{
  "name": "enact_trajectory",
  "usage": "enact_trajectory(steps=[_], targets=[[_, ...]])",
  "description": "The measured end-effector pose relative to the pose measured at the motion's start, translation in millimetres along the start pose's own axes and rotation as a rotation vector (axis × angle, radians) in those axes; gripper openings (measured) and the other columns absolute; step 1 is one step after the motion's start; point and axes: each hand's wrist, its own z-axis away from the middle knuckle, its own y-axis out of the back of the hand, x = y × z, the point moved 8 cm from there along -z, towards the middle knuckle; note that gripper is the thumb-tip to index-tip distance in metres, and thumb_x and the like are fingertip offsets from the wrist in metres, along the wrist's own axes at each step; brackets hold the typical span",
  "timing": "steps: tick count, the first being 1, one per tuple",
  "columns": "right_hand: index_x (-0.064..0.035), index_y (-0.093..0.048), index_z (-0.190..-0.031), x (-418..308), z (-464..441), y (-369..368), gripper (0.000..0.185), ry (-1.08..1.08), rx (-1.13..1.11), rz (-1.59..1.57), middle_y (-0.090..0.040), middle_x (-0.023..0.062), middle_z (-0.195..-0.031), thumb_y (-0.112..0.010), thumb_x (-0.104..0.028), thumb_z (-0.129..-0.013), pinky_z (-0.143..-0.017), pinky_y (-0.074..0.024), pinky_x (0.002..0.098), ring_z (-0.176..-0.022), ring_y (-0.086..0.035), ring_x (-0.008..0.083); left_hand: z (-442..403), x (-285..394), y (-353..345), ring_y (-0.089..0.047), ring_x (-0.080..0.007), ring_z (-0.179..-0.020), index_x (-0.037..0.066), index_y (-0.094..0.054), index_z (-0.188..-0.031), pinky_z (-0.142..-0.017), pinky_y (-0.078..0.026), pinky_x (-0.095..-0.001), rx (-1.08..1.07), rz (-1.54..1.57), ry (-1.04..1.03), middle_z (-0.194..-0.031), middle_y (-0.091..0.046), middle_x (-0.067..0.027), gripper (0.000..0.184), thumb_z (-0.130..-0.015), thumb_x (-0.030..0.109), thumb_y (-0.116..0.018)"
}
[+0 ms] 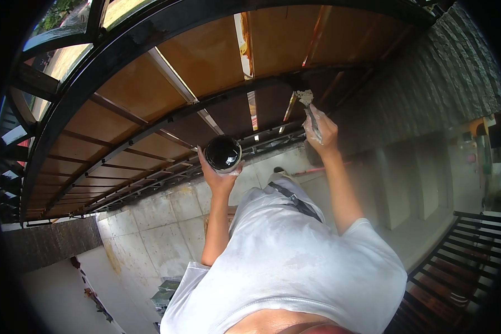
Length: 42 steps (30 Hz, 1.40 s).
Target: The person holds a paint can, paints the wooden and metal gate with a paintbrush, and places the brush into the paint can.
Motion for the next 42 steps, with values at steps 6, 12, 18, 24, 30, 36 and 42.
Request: enact_trajectory(steps=[6, 12, 18, 24, 30, 36, 42], targets=[[0.0083, -0.071, -0.128, -40.1, 4.9, -13.2, 0.044, 0.142, -0.032, -0.098, -0.077, 0.0245, -0.109, -0.077, 0.005, -0.085, -0.084, -0.0647, 0.0443, -0.094, -0.078, 0.0401, 5.5, 5.4, -4.4, -0.064, -0.0284, -0.133, -0.001, -0.017, -0.171, -0.119, -0.048, -0.0415, 0.015, -0.044, 0.002, -0.145, -0.062, -0.0164, 0.152, -0.058, 0.041, -0.109], [0.0084, -0.070, -0.130, -54.3, -2.6, -38.3, 0.047, 0.155, -0.089, -0.193, -0.076, 0.0244, -0.115, -0.077, 0.005, -0.083, -0.089, -0.0649, 0.0456, -0.101, -0.077, 0.0413, -2.8, 20.0, -15.4, -0.063, -0.0288, -0.135, 0.000, -0.016, -0.171, -0.121, -0.046, -0.0416, 0.036, -0.062, 0.011, -0.146, -0.062, -0.0167, 0.152, -0.058, 0.041, -0.109], [0.0076, -0.071, -0.128, 13.7, -7.7, 16.9, 0.043, 0.049, 0.042, -0.066, -0.077, 0.0245, -0.109, -0.077, 0.005, -0.085, -0.083, -0.0651, 0.0440, -0.094, -0.078, 0.0417, -2.4, 34.4, -32.8, -0.063, -0.0295, -0.136, 0.000, -0.016, -0.171, -0.122, -0.045, -0.0418, 0.069, -0.097, 0.026, -0.147, -0.062, -0.0172, 0.150, -0.059, 0.036, -0.109], [0.0090, -0.071, -0.128, 4.5, -10.5, 19.5, 0.046, 0.075, -0.002, -0.187, -0.078, 0.0246, -0.108, -0.079, 0.004, -0.083, -0.081, -0.0650, 0.0428, -0.092, -0.079, 0.0387, 2.7, 44.2, -44.7, -0.064, -0.0302, -0.134, -0.001, -0.017, -0.171, -0.120, -0.046, -0.0418, 0.082, -0.133, 0.063, -0.146, -0.061, -0.0188, 0.147, -0.060, 0.029, -0.108], [0.0087, -0.071, -0.128, -6.9, -20.5, 3.4, 0.045, 0.039, -0.067, -0.366, -0.077, 0.0237, -0.107, -0.078, 0.006, -0.084, -0.080, -0.0651, 0.0406, -0.090, -0.080, 0.0372, 12.3, 51.7, -50.3, -0.064, -0.0279, -0.132, 0.001, -0.016, -0.171, -0.121, -0.045, -0.0414, 0.102, -0.142, 0.052, -0.144, -0.063, -0.0167, 0.146, -0.060, 0.026, -0.107], [0.0067, -0.072, -0.128, 11.9, -22.8, 17.9, 0.044, -0.044, 0.013, -0.352, -0.077, 0.0236, -0.103, -0.077, 0.008, -0.084, -0.078, -0.0651, 0.0399, -0.089, -0.080, 0.0365, 17.9, 54.8, -54.2, -0.065, -0.0265, -0.130, 0.000, -0.013, -0.171, -0.120, -0.047, -0.0410, 0.104, -0.086, 0.055, -0.143, -0.063, -0.0156, 0.146, -0.062, 0.023, -0.106], [0.0075, -0.071, -0.128, 1.7, -19.9, 11.1, 0.046, 0.051, -0.052, -0.322, -0.077, 0.0254, -0.106, -0.079, 0.005, -0.083, -0.078, -0.0645, 0.0418, -0.088, -0.078, 0.0406, 27.8, 51.9, -52.6, -0.067, -0.0258, -0.128, 0.000, -0.012, -0.171, -0.115, -0.051, -0.0394, 0.137, -0.106, 0.030, -0.141, -0.064, -0.0155, 0.145, -0.064, 0.024, -0.107]])
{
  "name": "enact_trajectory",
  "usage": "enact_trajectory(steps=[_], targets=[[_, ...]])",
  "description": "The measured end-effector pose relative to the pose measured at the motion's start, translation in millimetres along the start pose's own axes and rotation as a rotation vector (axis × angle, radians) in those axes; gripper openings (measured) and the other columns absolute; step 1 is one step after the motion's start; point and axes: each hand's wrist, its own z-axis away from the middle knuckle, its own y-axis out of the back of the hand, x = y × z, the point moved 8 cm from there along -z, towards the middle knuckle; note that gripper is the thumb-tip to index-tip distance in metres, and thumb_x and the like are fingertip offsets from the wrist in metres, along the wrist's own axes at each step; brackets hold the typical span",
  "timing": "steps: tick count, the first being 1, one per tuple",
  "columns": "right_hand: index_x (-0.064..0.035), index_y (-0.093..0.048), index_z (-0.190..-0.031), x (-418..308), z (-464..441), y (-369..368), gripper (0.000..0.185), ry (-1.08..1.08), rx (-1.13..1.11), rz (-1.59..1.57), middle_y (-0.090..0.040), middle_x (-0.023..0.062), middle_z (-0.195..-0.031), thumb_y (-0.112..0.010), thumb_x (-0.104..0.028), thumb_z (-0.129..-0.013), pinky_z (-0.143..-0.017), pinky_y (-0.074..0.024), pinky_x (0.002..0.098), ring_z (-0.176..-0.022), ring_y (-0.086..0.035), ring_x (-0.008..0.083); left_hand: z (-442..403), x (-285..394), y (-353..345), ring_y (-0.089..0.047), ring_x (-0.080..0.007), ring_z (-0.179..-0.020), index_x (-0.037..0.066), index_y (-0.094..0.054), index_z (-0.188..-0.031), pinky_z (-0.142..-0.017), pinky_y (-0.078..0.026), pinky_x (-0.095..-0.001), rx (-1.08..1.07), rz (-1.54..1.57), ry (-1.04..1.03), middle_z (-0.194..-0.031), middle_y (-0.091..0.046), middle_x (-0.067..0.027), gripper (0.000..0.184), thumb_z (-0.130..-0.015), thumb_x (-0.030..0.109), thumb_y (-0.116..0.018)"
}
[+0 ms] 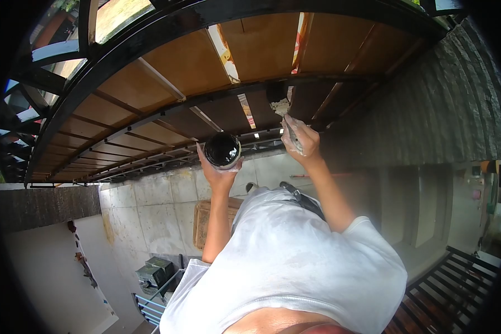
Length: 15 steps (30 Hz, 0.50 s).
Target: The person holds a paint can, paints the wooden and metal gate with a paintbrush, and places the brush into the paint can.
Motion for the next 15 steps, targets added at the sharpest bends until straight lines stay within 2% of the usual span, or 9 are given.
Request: enact_trajectory(steps=[8, 11, 15], targets=[[0.0075, -0.071, -0.129, 6.8, 1.0, -8.5, 0.047, 0.009, -0.042, -0.009, -0.076, 0.0260, -0.105, -0.079, 0.003, -0.083, -0.077, -0.0640, 0.0430, -0.088, -0.077, 0.0418, 4.5, 12.4, -5.5, -0.068, -0.0252, -0.126, 0.000, -0.012, -0.171, -0.113, -0.053, -0.0394, 0.003, -0.020, 0.013, -0.139, -0.065, -0.0155, 0.145, -0.064, 0.025, -0.107], [0.0069, -0.070, -0.129, 18.3, 5.7, -4.6, 0.047, -0.105, -0.039, -0.035, -0.075, 0.0251, -0.103, -0.079, 0.003, -0.084, -0.075, -0.0634, 0.0438, -0.086, -0.077, 0.0419, 7.7, 6.1, -4.3, -0.068, -0.0249, -0.126, 0.000, -0.011, -0.171, -0.113, -0.053, -0.0394, 0.015, -0.027, -0.036, -0.139, -0.065, -0.0155, 0.145, -0.065, 0.023, -0.107], [0.0059, -0.070, -0.129, 13.4, 2.3, -1.6, 0.045, -0.052, -0.043, -0.016, -0.075, 0.0238, -0.101, -0.078, 0.004, -0.085, -0.073, -0.0627, 0.0438, -0.082, -0.076, 0.0407, 13.5, 7.1, -0.7, -0.067, -0.0259, -0.127, -0.001, -0.013, -0.171, -0.115, -0.052, -0.0398, 0.036, 0.001, -0.032, -0.141, -0.065, -0.0158, 0.144, -0.064, 0.023, -0.107]])
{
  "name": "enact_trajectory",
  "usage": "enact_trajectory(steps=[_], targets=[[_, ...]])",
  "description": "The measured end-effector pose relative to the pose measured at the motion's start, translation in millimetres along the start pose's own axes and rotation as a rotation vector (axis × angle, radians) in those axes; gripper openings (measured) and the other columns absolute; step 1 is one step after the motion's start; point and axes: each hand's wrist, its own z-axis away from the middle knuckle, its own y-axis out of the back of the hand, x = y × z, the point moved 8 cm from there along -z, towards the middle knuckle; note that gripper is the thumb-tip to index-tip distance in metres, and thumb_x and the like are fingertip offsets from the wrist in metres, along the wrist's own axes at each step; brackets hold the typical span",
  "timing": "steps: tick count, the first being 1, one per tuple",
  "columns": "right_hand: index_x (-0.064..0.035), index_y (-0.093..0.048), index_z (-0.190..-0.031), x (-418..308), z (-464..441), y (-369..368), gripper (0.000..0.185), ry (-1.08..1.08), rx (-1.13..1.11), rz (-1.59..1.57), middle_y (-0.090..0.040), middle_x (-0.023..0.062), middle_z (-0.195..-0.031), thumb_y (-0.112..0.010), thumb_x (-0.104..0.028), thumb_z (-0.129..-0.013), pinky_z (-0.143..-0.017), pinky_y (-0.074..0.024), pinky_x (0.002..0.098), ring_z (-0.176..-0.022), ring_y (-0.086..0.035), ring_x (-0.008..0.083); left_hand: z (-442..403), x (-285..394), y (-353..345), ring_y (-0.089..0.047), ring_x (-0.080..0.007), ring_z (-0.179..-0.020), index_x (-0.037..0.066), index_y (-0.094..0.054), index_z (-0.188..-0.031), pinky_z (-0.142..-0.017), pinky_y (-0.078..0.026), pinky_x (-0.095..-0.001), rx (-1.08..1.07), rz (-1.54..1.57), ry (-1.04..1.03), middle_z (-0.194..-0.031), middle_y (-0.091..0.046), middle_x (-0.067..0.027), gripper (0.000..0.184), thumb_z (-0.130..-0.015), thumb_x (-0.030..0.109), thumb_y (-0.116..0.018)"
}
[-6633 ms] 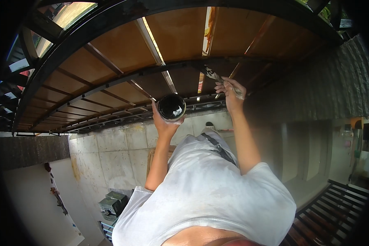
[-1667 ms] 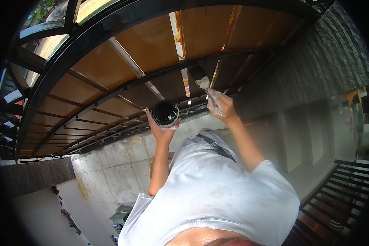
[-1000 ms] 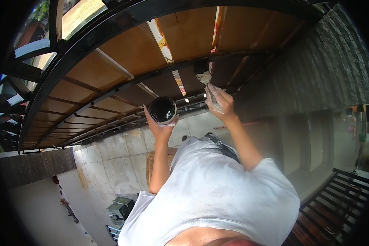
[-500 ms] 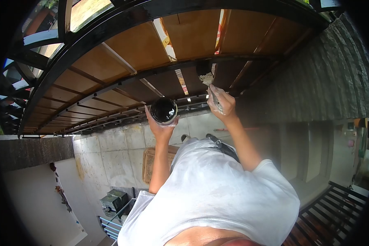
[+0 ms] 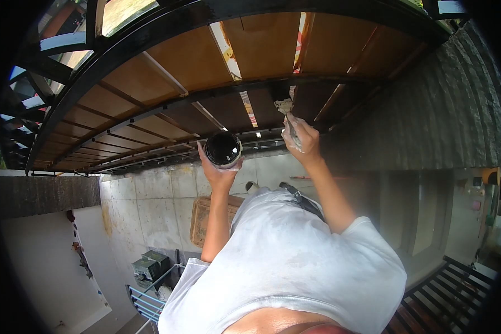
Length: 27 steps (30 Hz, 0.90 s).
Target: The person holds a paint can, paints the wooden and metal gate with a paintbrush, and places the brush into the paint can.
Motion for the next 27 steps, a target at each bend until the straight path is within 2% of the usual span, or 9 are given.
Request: enact_trajectory(steps=[5, 8, 11, 12, 15, 17, 20, 23, 27], targets=[[0.0054, -0.071, -0.129, -5.9, -5.9, 3.7, 0.043, -0.122, 0.058, -0.031, -0.075, 0.0230, -0.101, -0.079, 0.003, -0.087, -0.072, -0.0623, 0.0433, -0.081, -0.077, 0.0382, 5.6, 2.9, -1.7, -0.066, -0.0284, -0.130, -0.003, -0.017, -0.169, -0.117, -0.049, -0.0408, 0.019, 0.063, 0.034, -0.143, -0.063, -0.0165, 0.141, -0.064, 0.025, -0.106], [0.0061, -0.071, -0.129, -8.0, -4.5, 6.8, 0.041, -0.080, 0.063, -0.015, -0.075, 0.0229, -0.100, -0.078, 0.004, -0.088, -0.071, -0.0622, 0.0425, -0.081, -0.077, 0.0369, 9.3, 10.2, -2.5, -0.071, -0.0247, -0.121, 0.001, -0.010, -0.172, -0.112, -0.054, -0.0386, 0.006, -0.088, -0.064, -0.136, -0.067, -0.0147, 0.147, -0.065, 0.027, -0.108], [0.0069, -0.070, -0.129, -0.6, 1.7, 19.8, 0.042, -0.047, 0.114, -0.038, -0.075, 0.0237, -0.101, -0.077, 0.005, -0.088, -0.073, -0.0629, 0.0418, -0.083, -0.077, 0.0373, 15.9, 5.5, -4.1, -0.071, -0.0243, -0.121, 0.001, -0.011, -0.172, -0.111, -0.054, -0.0381, 0.018, -0.047, -0.064, -0.136, -0.067, -0.0146, 0.146, -0.065, 0.027, -0.108], [0.0077, -0.070, -0.128, -4.7, -0.8, 29.7, 0.042, 0.002, 0.147, 0.008, -0.075, 0.0247, -0.102, -0.076, 0.007, -0.087, -0.074, -0.0637, 0.0417, -0.085, -0.077, 0.0383, 17.3, 3.6, -4.9, -0.070, -0.0245, -0.122, 0.000, -0.012, -0.172, -0.112, -0.054, -0.0384, 0.019, -0.020, -0.054, -0.137, -0.067, -0.0147, 0.146, -0.065, 0.027, -0.108], [0.0081, -0.070, -0.129, -3.1, 2.0, 30.1, 0.043, -0.044, 0.200, 0.073, -0.075, 0.0249, -0.104, -0.076, 0.007, -0.086, -0.076, -0.0645, 0.0425, -0.087, -0.077, 0.0390, 23.9, 4.0, -10.8, -0.068, -0.0252, -0.126, 0.000, -0.012, -0.172, -0.114, -0.052, -0.0393, 0.015, 0.009, 0.000, -0.139, -0.066, -0.0149, 0.146, -0.065, 0.027, -0.108], [0.0065, -0.068, -0.133, -10.5, 7.8, 1.5, 0.047, 0.028, 0.129, 0.062, -0.074, 0.0238, -0.111, -0.077, 0.001, -0.088, -0.082, -0.0644, 0.0446, -0.092, -0.076, 0.0421, 21.8, 16.9, -16.7, -0.067, -0.0257, -0.129, 0.000, -0.013, -0.172, -0.116, -0.051, -0.0399, -0.002, -0.042, 0.049, -0.141, -0.064, -0.0150, 0.146, -0.064, 0.027, -0.107], [0.0054, -0.068, -0.136, -0.9, 15.1, -11.1, 0.050, 0.052, 0.084, 0.020, -0.074, 0.0255, -0.114, -0.078, -0.001, -0.087, -0.084, -0.0640, 0.0465, -0.095, -0.076, 0.0441, 18.7, 23.6, -26.1, -0.065, -0.0261, -0.132, 0.000, -0.014, -0.171, -0.118, -0.049, -0.0401, -0.012, 0.046, 0.022, -0.143, -0.063, -0.0151, 0.146, -0.062, 0.027, -0.108], [0.0053, -0.068, -0.135, 16.8, 19.4, 28.6, 0.049, -0.014, 0.140, 0.091, -0.074, 0.0262, -0.114, -0.077, -0.001, -0.088, -0.085, -0.0640, 0.0473, -0.096, -0.076, 0.0441, 16.4, 31.0, -27.8, -0.064, -0.0262, -0.132, 0.000, -0.015, -0.171, -0.118, -0.048, -0.0396, -0.007, 0.053, 0.018, -0.143, -0.063, -0.0150, 0.145, -0.062, 0.027, -0.107], [0.0076, -0.070, -0.129, 46.4, 30.5, 68.7, 0.039, -0.147, 0.305, 0.049, -0.076, 0.0261, -0.105, -0.074, 0.006, -0.090, -0.076, -0.0648, 0.0433, -0.088, -0.078, 0.0412, 15.3, 31.0, -28.9, -0.066, -0.0261, -0.129, 0.002, -0.015, -0.171, -0.115, -0.052, -0.0405, -0.014, 0.076, -0.018, -0.142, -0.063, -0.0148, 0.146, -0.063, 0.030, -0.108]])
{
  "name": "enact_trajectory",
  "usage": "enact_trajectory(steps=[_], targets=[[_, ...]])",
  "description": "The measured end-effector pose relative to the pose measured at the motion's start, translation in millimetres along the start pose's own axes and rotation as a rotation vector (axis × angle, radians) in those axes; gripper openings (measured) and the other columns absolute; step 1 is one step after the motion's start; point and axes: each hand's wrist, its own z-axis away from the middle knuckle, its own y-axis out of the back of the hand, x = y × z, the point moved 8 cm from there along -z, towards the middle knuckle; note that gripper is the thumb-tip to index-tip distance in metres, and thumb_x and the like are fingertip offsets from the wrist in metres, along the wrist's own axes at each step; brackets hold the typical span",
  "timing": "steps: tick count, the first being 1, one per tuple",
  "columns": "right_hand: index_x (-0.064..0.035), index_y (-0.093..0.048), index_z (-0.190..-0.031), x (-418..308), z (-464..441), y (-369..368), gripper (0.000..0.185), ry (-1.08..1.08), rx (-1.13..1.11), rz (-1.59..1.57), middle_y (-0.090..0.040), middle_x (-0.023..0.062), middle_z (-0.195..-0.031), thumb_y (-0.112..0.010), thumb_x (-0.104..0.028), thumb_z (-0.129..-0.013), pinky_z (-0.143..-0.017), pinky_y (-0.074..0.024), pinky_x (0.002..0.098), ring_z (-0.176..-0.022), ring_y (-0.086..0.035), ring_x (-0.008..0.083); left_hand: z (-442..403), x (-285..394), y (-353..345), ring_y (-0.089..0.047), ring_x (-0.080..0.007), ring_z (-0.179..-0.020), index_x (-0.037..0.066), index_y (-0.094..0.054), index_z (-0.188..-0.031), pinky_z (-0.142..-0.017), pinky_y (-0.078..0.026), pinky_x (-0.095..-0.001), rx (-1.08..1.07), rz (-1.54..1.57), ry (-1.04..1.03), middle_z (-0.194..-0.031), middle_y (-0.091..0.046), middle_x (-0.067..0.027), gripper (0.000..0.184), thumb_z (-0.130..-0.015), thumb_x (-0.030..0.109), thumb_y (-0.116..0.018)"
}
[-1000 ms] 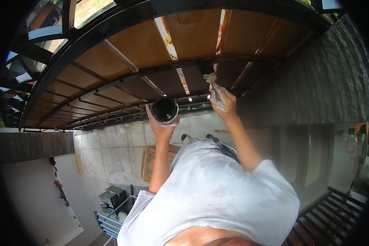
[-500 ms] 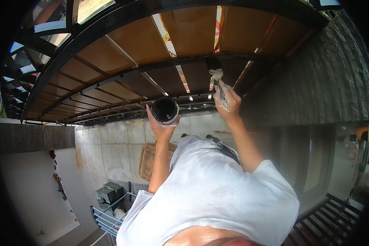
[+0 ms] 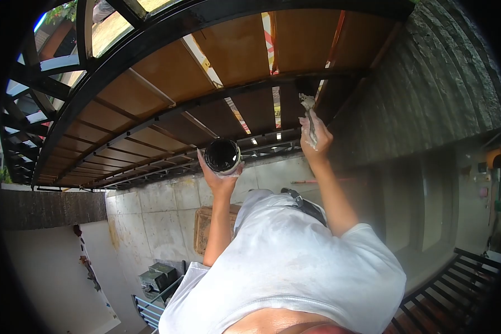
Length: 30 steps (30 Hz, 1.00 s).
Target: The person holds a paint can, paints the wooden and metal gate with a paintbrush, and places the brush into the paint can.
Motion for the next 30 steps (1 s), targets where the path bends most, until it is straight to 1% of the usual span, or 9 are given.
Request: enact_trajectory(steps=[4, 6, 9, 14, 17, 20, 24, 29, 30], targets=[[0.0071, -0.071, -0.129, -41.5, -8.5, -17.6, 0.039, 0.212, -0.086, -0.093, -0.076, 0.0241, -0.104, -0.073, 0.006, -0.090, -0.077, -0.0641, 0.0426, -0.088, -0.078, 0.0390, 3.3, -7.6, -8.1, -0.069, -0.0251, -0.123, 0.003, -0.014, -0.171, -0.108, -0.056, -0.0410, -0.027, 0.080, -0.052, -0.139, -0.064, -0.0145, 0.145, -0.065, 0.033, -0.108], [0.0069, -0.070, -0.130, -54.9, -8.0, -41.4, 0.042, 0.213, -0.243, -0.156, -0.074, 0.0233, -0.104, -0.075, 0.005, -0.088, -0.078, -0.0634, 0.0435, -0.088, -0.077, 0.0403, 5.7, -10.2, -9.7, -0.070, -0.0245, -0.120, 0.003, -0.014, -0.171, -0.106, -0.058, -0.0408, -0.038, 0.090, -0.056, -0.138, -0.065, -0.0144, 0.145, -0.066, 0.034, -0.108], [0.0057, -0.069, -0.132, -57.9, -5.7, -60.1, 0.045, 0.221, -0.316, -0.122, -0.073, 0.0225, -0.103, -0.076, 0.004, -0.087, -0.078, -0.0627, 0.0446, -0.088, -0.075, 0.0413, 7.0, -13.5, -11.2, -0.071, -0.0240, -0.117, 0.004, -0.014, -0.171, -0.104, -0.059, -0.0403, -0.056, 0.101, -0.051, -0.136, -0.066, -0.0142, 0.145, -0.066, 0.035, -0.108], [0.0047, -0.070, -0.132, -40.3, -12.0, -35.0, 0.045, 0.126, -0.211, 0.002, -0.073, 0.0231, -0.105, -0.077, 0.002, -0.088, -0.077, -0.0626, 0.0439, -0.088, -0.075, 0.0401, 5.7, -23.2, -5.6, -0.072, -0.0235, -0.116, 0.004, -0.013, -0.172, -0.102, -0.060, -0.0396, -0.082, 0.074, -0.035, -0.135, -0.066, -0.0142, 0.147, -0.066, 0.037, -0.108], [0.0060, -0.070, -0.132, -52.2, -10.4, -24.2, 0.044, 0.142, -0.173, -0.014, -0.073, 0.0232, -0.105, -0.076, 0.004, -0.088, -0.076, -0.0623, 0.0420, -0.086, -0.075, 0.0383, -1.7, -13.4, -0.6, -0.065, -0.0282, -0.132, -0.002, -0.015, -0.171, -0.118, -0.049, -0.0407, -0.081, 0.111, 0.020, -0.144, -0.063, -0.0170, 0.144, -0.065, 0.031, -0.107], [0.0066, -0.069, -0.133, -75.4, -18.6, -41.6, 0.046, 0.201, -0.254, -0.089, -0.073, 0.0231, -0.105, -0.077, 0.003, -0.087, -0.076, -0.0622, 0.0420, -0.085, -0.075, 0.0382, -8.3, -1.3, 8.0, -0.065, -0.0288, -0.132, -0.002, -0.015, -0.171, -0.119, -0.049, -0.0407, -0.079, -0.076, -0.023, -0.145, -0.063, -0.0178, 0.145, -0.064, 0.032, -0.107], [0.0044, -0.071, -0.130, -82.8, -27.8, -67.3, 0.046, 0.172, -0.377, -0.103, -0.073, 0.0214, -0.103, -0.077, 0.004, -0.085, -0.077, -0.0617, 0.0439, -0.085, -0.074, 0.0401, -15.7, -12.1, 10.5, -0.065, -0.0295, -0.132, -0.002, -0.016, -0.171, -0.118, -0.049, -0.0409, -0.100, -0.040, -0.007, -0.145, -0.063, -0.0184, 0.145, -0.063, 0.033, -0.107], [0.0042, -0.072, -0.127, -73.4, -36.8, -49.3, 0.042, 0.081, -0.302, -0.001, -0.075, 0.0229, -0.104, -0.077, 0.003, -0.085, -0.076, -0.0625, 0.0424, -0.087, -0.076, 0.0403, -26.5, -10.6, 16.1, -0.065, -0.0302, -0.132, 0.000, -0.018, -0.171, -0.119, -0.049, -0.0415, -0.115, -0.050, 0.050, -0.145, -0.063, -0.0184, 0.146, -0.062, 0.034, -0.108], [0.0044, -0.072, -0.126, -70.1, -39.1, -44.3, 0.041, 0.059, -0.298, 0.024, -0.075, 0.0226, -0.104, -0.077, 0.003, -0.085, -0.075, -0.0625, 0.0420, -0.087, -0.077, 0.0397, -28.6, -13.7, 17.2, -0.066, -0.0294, -0.132, 0.000, -0.017, -0.171, -0.118, -0.049, -0.0415, -0.111, -0.053, 0.049, -0.144, -0.064, -0.0178, 0.148, -0.061, 0.038, -0.108]])
